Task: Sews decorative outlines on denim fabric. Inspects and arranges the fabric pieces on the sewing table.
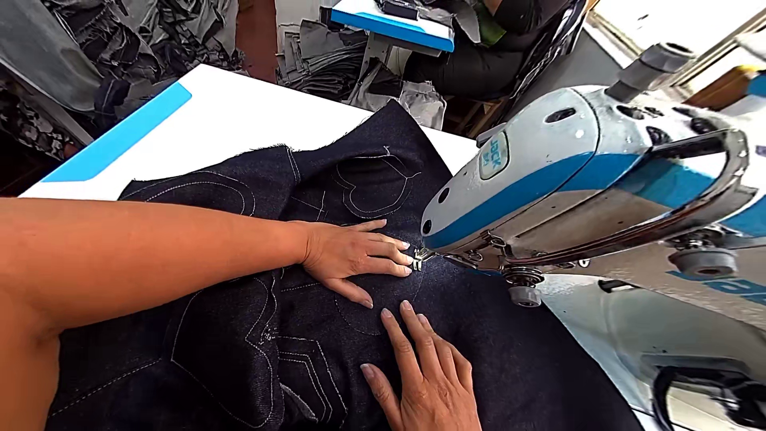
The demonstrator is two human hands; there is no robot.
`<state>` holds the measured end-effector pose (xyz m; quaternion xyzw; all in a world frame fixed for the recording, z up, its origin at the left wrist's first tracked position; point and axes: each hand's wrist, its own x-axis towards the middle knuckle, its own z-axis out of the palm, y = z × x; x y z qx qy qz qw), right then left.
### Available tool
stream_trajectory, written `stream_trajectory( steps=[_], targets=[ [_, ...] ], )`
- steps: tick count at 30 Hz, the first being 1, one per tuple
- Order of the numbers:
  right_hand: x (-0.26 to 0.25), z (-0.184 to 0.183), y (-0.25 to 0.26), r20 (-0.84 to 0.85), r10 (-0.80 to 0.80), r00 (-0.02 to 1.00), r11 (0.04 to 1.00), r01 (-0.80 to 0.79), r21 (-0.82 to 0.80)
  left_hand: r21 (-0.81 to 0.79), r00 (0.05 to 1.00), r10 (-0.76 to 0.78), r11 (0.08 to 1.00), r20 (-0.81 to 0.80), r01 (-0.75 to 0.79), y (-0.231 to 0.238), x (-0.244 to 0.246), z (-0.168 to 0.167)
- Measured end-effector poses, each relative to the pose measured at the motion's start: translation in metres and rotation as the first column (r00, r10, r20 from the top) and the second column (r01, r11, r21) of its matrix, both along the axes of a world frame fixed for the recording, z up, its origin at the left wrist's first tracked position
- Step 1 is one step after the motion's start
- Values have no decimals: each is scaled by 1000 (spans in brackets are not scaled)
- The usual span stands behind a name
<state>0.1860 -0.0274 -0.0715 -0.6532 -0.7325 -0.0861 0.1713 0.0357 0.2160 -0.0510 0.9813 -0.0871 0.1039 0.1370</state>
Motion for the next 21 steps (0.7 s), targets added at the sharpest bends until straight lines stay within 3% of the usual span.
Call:
stream_trajectory(
  steps=[6, 12, 14, 17, 19, 21],
  targets=[
    [42, -7, 31, -32, 118, 993, 990, -115, 77, 26, 984, 173, 985, -43, -172, -3, 5, 3],
    [80, 7, 50, 32, 270, 962, 963, -270, 14, 50, 942, 329, 944, -74, -326, -10, 9, 8],
    [62, 26, 39, 37, 242, 970, 970, -241, -18, 47, 943, 323, 946, -85, -320, -10, 8, 9],
    [7, 39, 17, -123, 96, 988, 990, -108, -93, 36, 953, 290, 957, -83, -288, -7, 8, 5],
    [-21, 24, 12, -163, 25, 986, 995, -40, -89, 44, 954, 286, 958, -93, -283, -7, 8, 4],
    [-28, 5, 11, -100, 4, 995, 1000, -5, -11, 56, 948, 300, 954, -107, -295, -6, 9, 5]
  ],
)
